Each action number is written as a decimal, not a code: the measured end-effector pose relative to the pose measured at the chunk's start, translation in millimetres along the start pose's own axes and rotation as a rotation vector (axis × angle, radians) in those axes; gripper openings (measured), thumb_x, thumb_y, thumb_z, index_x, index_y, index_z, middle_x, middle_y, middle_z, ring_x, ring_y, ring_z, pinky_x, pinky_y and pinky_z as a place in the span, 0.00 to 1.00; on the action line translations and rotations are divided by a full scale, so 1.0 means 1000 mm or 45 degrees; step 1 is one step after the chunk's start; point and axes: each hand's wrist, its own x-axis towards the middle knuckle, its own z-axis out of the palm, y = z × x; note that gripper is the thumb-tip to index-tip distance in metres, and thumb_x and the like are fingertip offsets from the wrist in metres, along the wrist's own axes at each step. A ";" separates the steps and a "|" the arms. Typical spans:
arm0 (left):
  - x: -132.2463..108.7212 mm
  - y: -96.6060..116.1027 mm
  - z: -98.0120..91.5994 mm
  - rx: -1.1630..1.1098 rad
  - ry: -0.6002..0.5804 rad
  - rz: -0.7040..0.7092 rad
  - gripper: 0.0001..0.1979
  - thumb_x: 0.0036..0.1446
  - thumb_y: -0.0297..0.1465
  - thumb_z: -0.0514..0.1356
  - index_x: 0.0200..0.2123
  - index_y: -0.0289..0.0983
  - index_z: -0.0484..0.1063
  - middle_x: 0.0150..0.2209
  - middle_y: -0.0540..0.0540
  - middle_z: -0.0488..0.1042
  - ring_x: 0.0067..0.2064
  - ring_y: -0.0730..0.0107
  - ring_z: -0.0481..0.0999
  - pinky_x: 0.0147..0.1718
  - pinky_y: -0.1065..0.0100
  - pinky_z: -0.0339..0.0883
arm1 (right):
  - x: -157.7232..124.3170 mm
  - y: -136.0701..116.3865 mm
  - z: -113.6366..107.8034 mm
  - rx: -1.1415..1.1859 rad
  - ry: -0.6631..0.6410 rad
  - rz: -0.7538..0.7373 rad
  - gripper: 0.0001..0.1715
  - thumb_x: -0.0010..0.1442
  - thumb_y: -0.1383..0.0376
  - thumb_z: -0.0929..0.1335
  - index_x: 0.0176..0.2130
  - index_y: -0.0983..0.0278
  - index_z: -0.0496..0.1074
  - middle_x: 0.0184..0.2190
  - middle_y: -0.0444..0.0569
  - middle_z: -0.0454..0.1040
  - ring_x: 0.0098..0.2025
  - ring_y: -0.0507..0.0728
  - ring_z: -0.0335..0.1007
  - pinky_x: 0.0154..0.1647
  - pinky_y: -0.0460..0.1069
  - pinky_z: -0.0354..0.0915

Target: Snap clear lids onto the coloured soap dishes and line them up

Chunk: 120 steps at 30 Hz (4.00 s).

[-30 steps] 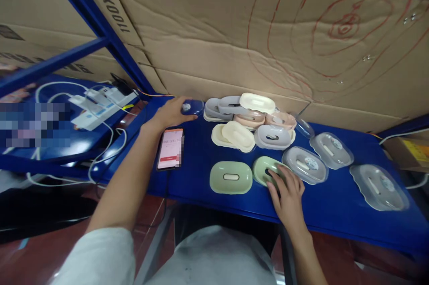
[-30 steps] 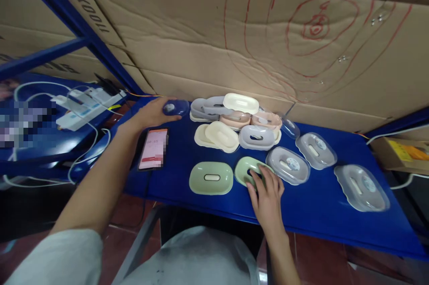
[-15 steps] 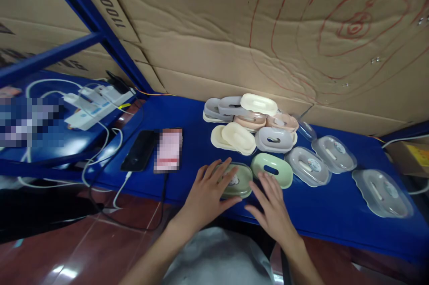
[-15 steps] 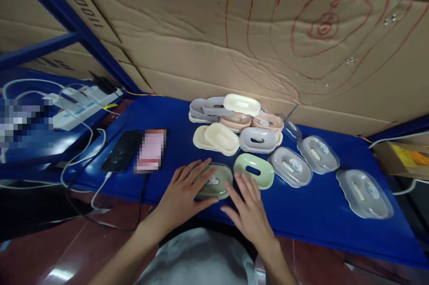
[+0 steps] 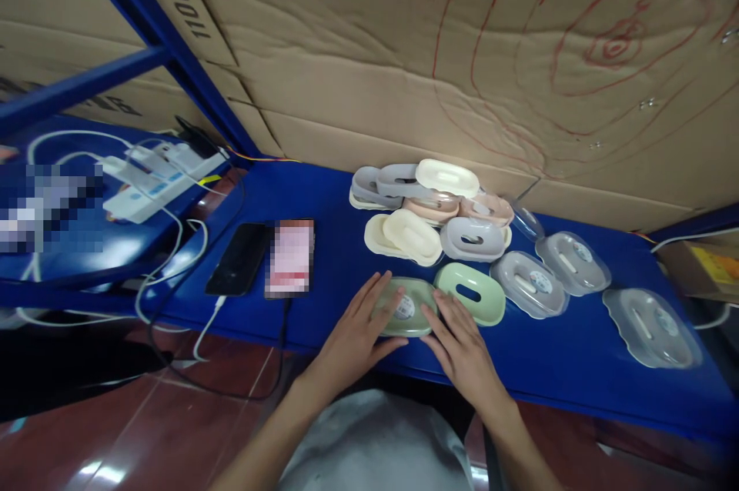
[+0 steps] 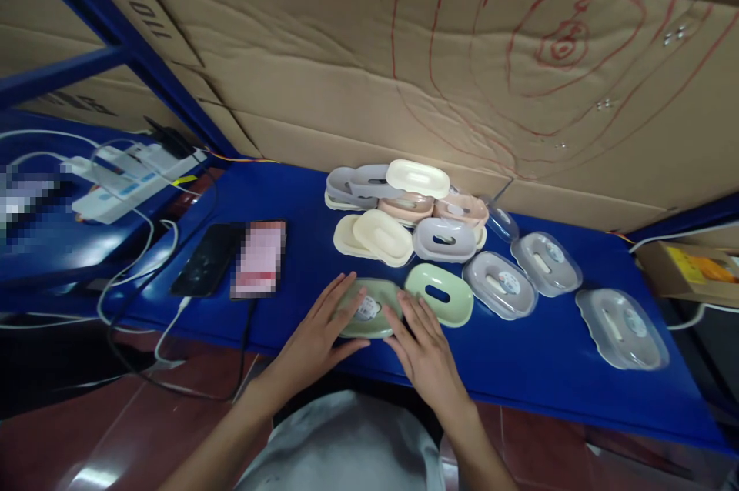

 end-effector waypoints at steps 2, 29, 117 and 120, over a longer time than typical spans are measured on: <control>-0.002 -0.002 0.004 0.022 0.035 0.024 0.42 0.67 0.43 0.64 0.77 0.42 0.50 0.76 0.30 0.53 0.77 0.42 0.52 0.67 0.40 0.66 | 0.001 -0.002 0.000 -0.020 -0.011 -0.016 0.43 0.73 0.65 0.67 0.78 0.51 0.46 0.75 0.55 0.59 0.74 0.66 0.58 0.70 0.67 0.67; -0.004 -0.005 -0.010 -0.466 0.014 -0.169 0.29 0.68 0.36 0.65 0.70 0.51 0.65 0.78 0.42 0.45 0.77 0.46 0.52 0.72 0.44 0.58 | 0.167 0.184 -0.068 0.214 -0.092 0.654 0.48 0.60 0.35 0.71 0.66 0.62 0.72 0.61 0.57 0.77 0.60 0.71 0.76 0.61 0.65 0.70; -0.001 0.006 0.005 -0.291 0.129 -0.054 0.07 0.67 0.29 0.66 0.47 0.40 0.74 0.58 0.42 0.79 0.73 0.51 0.64 0.66 0.46 0.69 | 0.123 0.039 -0.016 -0.005 0.081 0.010 0.16 0.78 0.59 0.62 0.52 0.57 0.78 0.46 0.46 0.84 0.50 0.58 0.79 0.63 0.61 0.66; -0.008 0.005 0.003 -0.325 0.229 -0.025 0.11 0.66 0.29 0.68 0.50 0.41 0.75 0.54 0.43 0.82 0.69 0.52 0.69 0.64 0.46 0.72 | 0.102 0.032 -0.029 0.082 0.199 0.039 0.11 0.76 0.61 0.65 0.50 0.57 0.78 0.46 0.45 0.84 0.50 0.58 0.80 0.63 0.60 0.65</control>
